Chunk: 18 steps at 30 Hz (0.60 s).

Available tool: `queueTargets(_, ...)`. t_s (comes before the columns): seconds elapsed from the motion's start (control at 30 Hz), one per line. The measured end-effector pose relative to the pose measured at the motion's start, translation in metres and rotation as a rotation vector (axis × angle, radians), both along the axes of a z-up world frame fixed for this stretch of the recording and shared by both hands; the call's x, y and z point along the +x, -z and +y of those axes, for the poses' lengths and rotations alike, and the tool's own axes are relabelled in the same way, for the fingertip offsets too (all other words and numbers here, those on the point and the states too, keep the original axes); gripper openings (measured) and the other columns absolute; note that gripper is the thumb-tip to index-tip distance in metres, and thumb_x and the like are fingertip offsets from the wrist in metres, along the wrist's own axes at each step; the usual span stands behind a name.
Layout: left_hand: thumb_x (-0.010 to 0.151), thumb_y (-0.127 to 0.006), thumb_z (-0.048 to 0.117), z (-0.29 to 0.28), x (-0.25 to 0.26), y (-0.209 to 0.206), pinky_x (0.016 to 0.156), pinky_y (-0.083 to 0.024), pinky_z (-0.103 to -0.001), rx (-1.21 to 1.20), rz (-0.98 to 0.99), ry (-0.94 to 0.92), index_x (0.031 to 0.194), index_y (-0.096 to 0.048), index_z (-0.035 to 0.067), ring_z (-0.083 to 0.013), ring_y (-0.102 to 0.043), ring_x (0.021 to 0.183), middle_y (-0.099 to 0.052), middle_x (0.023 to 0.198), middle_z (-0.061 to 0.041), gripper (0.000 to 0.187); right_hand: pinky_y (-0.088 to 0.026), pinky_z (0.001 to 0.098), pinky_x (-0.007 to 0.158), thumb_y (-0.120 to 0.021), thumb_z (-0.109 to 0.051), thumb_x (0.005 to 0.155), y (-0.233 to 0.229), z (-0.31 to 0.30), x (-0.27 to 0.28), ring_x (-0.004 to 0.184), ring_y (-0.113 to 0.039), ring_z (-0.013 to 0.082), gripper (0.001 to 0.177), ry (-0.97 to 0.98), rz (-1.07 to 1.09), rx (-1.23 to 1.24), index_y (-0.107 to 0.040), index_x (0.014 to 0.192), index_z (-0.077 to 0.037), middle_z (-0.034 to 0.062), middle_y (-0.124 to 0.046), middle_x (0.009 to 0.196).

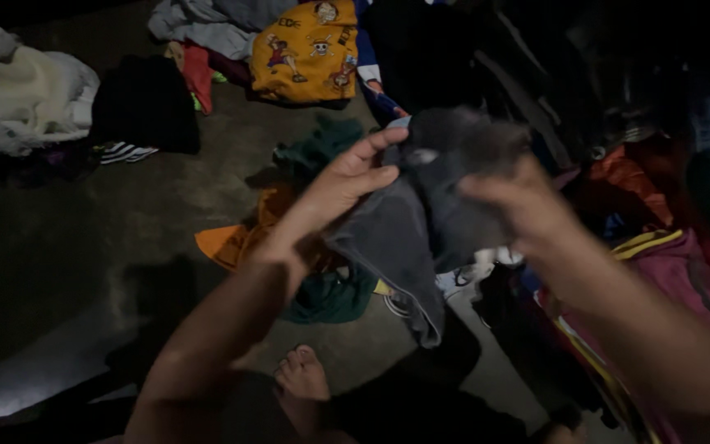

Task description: The person folds various garments including a striped shirt, a red t-shirt, a yellow t-shirt, a maroon t-shirt, a white t-shirt, a blue t-shirt, and a pair of grey shorts. Each item is smoothed, folded, and stacked on a growing pile on the floor.

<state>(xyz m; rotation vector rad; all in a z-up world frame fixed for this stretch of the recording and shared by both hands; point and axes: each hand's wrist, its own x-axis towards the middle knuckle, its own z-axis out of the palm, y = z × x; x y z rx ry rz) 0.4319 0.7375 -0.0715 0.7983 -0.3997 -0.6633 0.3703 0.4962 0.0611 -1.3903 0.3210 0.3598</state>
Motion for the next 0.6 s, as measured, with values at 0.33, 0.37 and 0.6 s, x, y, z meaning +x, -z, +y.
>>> queueTargets(0.33,0.083,-0.063,-0.004,0.112,0.067,-0.056,0.086,-0.057,-0.038,1.357,-0.651,-0.007,0.108,-0.076,0.022,-0.0207,-0.07,0.101,-0.075,0.111,-0.005,0.038,-0.055,0.0428,0.087,-0.07,-0.014,0.088,-0.042,-0.131,-0.034,0.098,-0.069,0.0289,0.061,0.129,-0.069,0.053,-0.058,0.146,0.002,0.0167,-0.069,0.118)
queueTargets(0.37,0.082,-0.066,-0.002,0.122,0.072,-0.054,0.085,-0.055,-0.039,1.572,-0.607,-0.057,0.105,-0.077,0.024,-0.022,-0.07,0.099,-0.075,0.109,-0.004,0.036,-0.055,0.0406,0.088,-0.07,-0.012,0.088,-0.04,-0.142,-0.038,0.1,-0.069,0.0286,0.065,0.077,-0.111,0.064,-0.058,0.151,0.001,0.0172,-0.07,0.121)
queueTargets(0.6,0.087,-0.069,0.006,0.072,0.089,-0.027,0.094,-0.054,-0.042,1.523,-1.281,-1.104,0.099,-0.078,0.012,-0.0261,-0.07,0.094,-0.073,0.099,-0.008,0.016,-0.054,0.048,0.098,-0.062,-0.013,0.094,-0.016,-0.159,-0.071,0.11,-0.068,0.0309,0.045,0.187,-0.034,0.046,-0.059,0.138,-0.001,0.0156,-0.067,0.123)
